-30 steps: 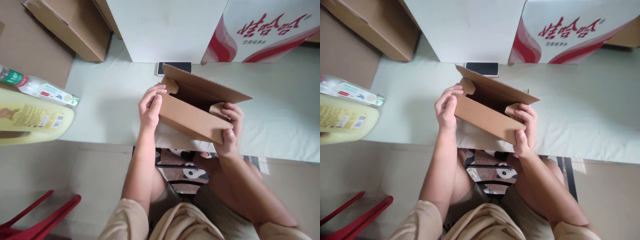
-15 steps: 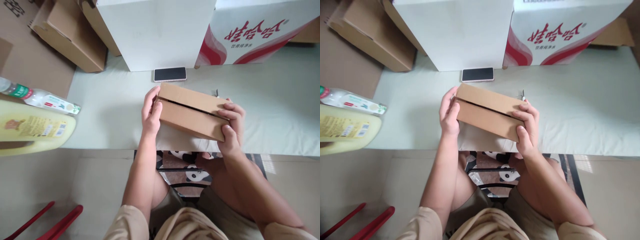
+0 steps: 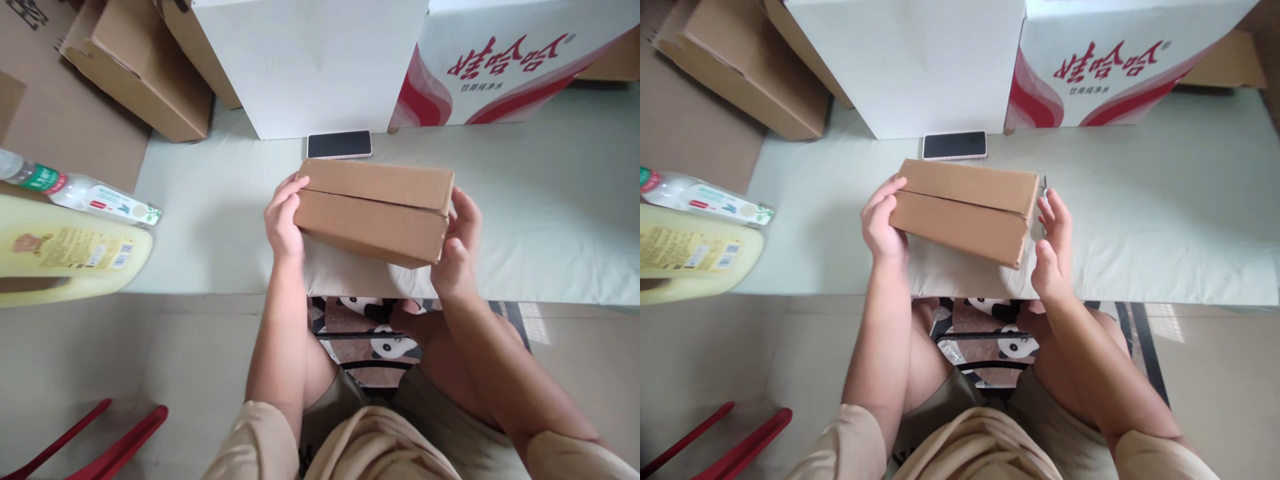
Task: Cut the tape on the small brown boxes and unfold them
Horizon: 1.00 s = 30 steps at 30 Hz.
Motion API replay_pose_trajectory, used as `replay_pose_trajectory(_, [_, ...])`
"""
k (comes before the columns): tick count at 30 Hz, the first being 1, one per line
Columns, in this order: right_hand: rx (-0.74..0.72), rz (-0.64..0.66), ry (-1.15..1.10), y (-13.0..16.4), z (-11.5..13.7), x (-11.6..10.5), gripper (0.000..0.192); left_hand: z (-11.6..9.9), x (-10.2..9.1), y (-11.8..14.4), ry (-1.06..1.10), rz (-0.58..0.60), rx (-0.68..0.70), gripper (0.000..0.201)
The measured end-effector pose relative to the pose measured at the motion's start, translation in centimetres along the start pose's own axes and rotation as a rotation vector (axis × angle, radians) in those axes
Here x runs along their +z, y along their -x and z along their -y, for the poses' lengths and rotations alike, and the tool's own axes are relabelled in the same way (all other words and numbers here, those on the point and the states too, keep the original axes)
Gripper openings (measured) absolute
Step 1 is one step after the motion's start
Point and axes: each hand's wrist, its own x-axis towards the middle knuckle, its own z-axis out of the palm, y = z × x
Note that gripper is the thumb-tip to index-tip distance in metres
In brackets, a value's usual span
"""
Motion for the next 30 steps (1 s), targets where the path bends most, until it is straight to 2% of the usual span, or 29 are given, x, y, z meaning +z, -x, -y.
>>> replay_pose_trajectory(3, [0.008, 0.062, -0.036, 0.3, -0.3, 0.1, 0.063, 0.3, -0.9, -0.4, 0.038, -0.087, -0.084, 0.033])
replay_pose_trajectory(6, [0.025, 0.121, -0.093, 0.7, -0.4, 0.5, 0.064, 0.6, -1.5, -0.6, 0.028, -0.15, -0.097, 0.035])
replay_pose_trajectory(11, [0.066, 0.165, -0.163, 1.0, -0.8, 1.4, 0.071, 1.2, -2.2, -0.7, -0.004, -0.151, -0.103, 0.032])
replay_pose_trajectory(14, [-0.019, 0.17, -0.147, 1.2, -1.3, 1.7, 0.069, 1.8, -2.0, -0.5, -0.033, -0.161, -0.159, 0.028])
replay_pose_trajectory(17, [-0.045, 0.208, -0.089, 1.3, -1.4, 2.0, 0.068, 2.3, -1.3, -0.1, -0.068, -0.095, -0.238, 0.02])
replay_pose_trajectory(21, [0.03, 0.258, -0.088, 1.2, -0.5, 2.2, 0.076, 2.6, -0.4, 0.5, -0.06, 0.021, -0.181, 0.018])
replay_pose_trajectory(27, [0.049, 0.291, -0.132, 0.7, 0.8, 2.3, 0.077, 2.8, -0.2, 0.6, -0.029, 0.033, -0.153, 0.037])
replay_pose_trajectory(30, [0.037, 0.327, -0.195, 0.7, 0.7, 2.3, 0.07, 2.8, 0.2, 0.1, -0.003, 0.028, -0.155, 0.036])
